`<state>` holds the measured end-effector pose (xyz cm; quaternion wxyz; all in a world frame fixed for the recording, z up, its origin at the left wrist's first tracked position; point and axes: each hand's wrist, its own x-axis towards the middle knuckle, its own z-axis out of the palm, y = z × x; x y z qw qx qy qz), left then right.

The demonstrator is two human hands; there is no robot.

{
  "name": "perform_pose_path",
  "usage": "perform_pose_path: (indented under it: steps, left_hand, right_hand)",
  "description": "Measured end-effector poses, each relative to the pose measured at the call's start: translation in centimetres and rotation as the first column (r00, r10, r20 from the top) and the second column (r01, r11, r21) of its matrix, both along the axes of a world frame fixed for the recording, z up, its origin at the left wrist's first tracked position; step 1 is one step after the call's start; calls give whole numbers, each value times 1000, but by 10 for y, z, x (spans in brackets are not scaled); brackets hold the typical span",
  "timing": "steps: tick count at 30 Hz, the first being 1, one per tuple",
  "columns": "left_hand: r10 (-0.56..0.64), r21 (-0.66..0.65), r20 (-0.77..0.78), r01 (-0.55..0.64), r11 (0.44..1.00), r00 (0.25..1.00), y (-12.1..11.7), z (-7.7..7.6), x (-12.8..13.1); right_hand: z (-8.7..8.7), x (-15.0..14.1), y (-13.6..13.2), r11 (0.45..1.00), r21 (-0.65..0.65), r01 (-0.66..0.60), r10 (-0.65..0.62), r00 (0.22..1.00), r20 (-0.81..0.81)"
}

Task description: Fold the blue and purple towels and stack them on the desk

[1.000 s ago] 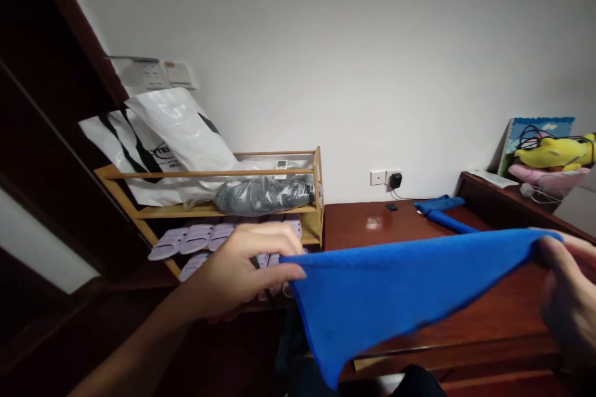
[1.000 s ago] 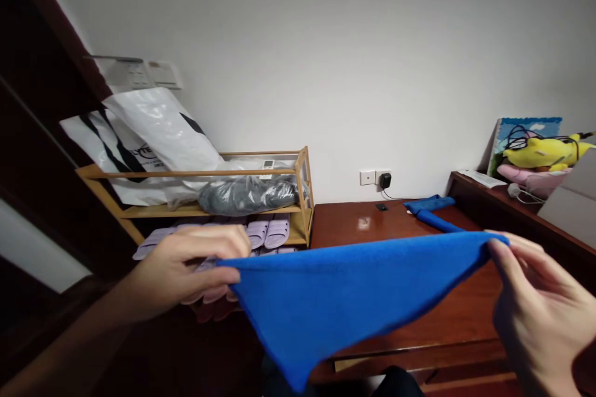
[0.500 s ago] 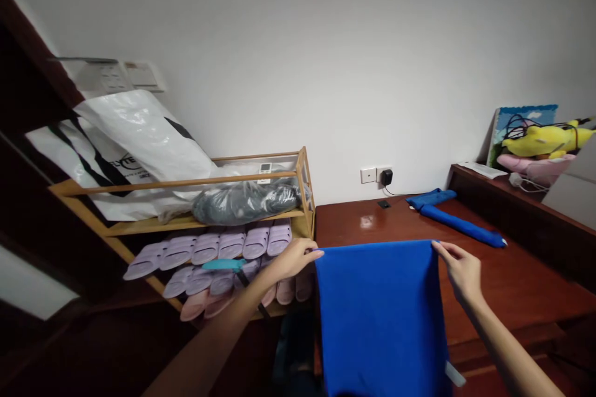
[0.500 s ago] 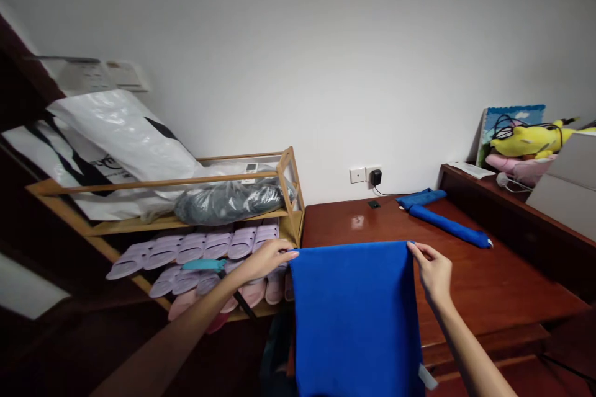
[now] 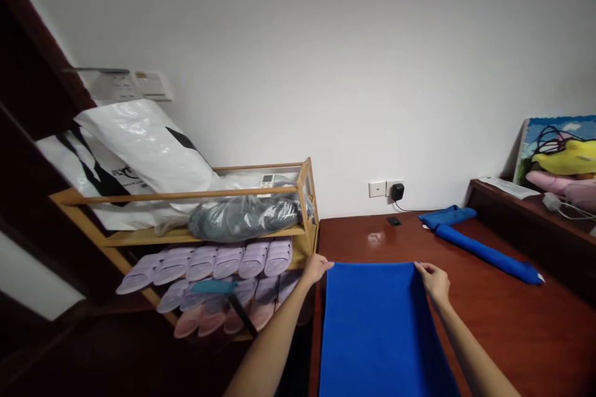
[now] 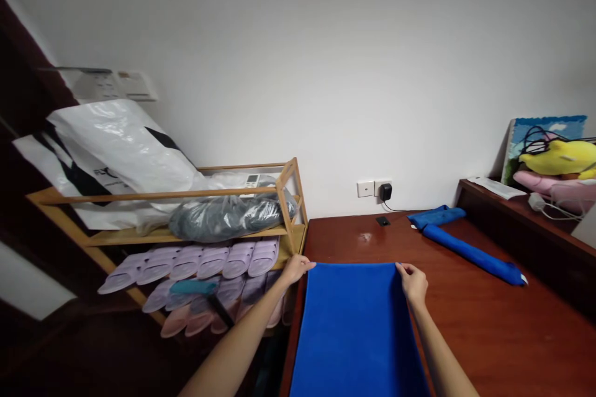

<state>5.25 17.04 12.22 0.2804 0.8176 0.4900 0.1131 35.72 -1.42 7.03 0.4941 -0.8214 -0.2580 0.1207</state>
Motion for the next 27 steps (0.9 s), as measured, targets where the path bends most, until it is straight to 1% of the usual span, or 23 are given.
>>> perform_pose_path:
  steps: [2, 3, 4, 6, 7, 8, 9, 11, 12, 13, 14, 15, 16, 17, 18, 20, 21, 22, 23, 24, 25, 26, 27]
  left_hand:
    - [42, 10, -45, -42, 999, 998, 0, -8, 7]
    - [69, 29, -59, -67, 997, 996, -4, -12, 12]
    - [94, 57, -66, -91, 994, 993, -12, -17, 18]
    - [116, 128, -61, -108, 986, 991, -34, -28, 33]
    - [98, 161, -54, -88, 983, 994, -48, -36, 42]
    - [52, 186, -49, -42, 982, 997, -62, -44, 50]
    - [-19, 197, -48, 28, 980, 999, -74, -54, 57]
    - [-181, 238, -104, 201, 950, 978, -90, -74, 64]
    - [-216, 261, -144, 248, 933, 966, -93, -83, 64]
    - [-233, 286, -185, 279, 917, 955, -91, -91, 60]
    - [-227, 310, -219, 288, 906, 949, -86, -96, 54]
    - [-204, 330, -241, 278, 902, 949, -79, -100, 47]
    - [-180, 344, -259, 265, 901, 949, -70, -101, 38]
    - [-158, 351, -275, 252, 902, 948, -62, -100, 30]
    - [-129, 353, -291, 232, 906, 948, -54, -97, 23]
    - [-50, 368, -318, 172, 914, 947, -48, -88, 14]
    - [-15, 387, -322, 146, 910, 947, -50, -82, 11]
    - [11, 413, -315, 127, 902, 949, -57, -77, 9]
    - [18, 439, -299, 120, 891, 954, -67, -73, 7]
    - [-4, 459, -279, 137, 878, 960, -81, -71, 3]
    - [-51, 468, -256, 171, 867, 965, -97, -70, -2]
    - [-133, 458, -243, 234, 858, 961, -114, -72, -9]
    - [-236, 437, -239, 321, 840, 942, -130, -75, -17]
  right_hand:
    - [-8, 1, 8, 997, -56, -44, 46, 998, 33]
    - [-13, -3, 12, 994, -86, -61, 66, 996, 56]
    - [-17, -10, 16, 991, -115, -74, 85, 993, 85]
    - [-27, -35, 23, 982, -154, -108, 133, 978, 158]
    - [-32, -52, 27, 977, -159, -143, 172, 966, 191]
    - [-38, -70, 31, 964, -163, -209, 242, 943, 226]
    - [-44, -88, 35, 936, -179, -304, 343, 903, 260]
    - [-56, -113, 41, 831, -261, -492, 556, 764, 327]
    - [-61, -119, 42, 784, -313, -537, 621, 702, 349]
    - [-66, -119, 41, 758, -370, -538, 651, 663, 369]
    - [-70, -112, 40, 758, -422, -497, 647, 656, 390]
    - [-73, -102, 37, 779, -462, -424, 612, 676, 410]
    - [-74, -87, 33, 796, -499, -342, 570, 699, 432]
    - [-74, -71, 30, 797, -539, -274, 547, 706, 450]
    - [-73, -56, 26, 785, -575, -232, 544, 703, 458]
    - [-66, -31, 19, 745, -624, -236, 587, 676, 446]
    - [-61, -26, 15, 723, -641, -259, 620, 653, 435]
    - [-57, -26, 11, 708, -649, -278, 644, 631, 433]
    - [-54, -32, 5, 710, -644, -284, 649, 619, 443]
    - [-53, -42, -3, 727, -627, -280, 637, 617, 463]
    - [-53, -56, -14, 746, -603, -283, 623, 615, 483]
    - [-56, -72, -26, 768, -571, -290, 606, 616, 503]
    - [-61, -88, -40, 775, -542, -325, 611, 607, 509]
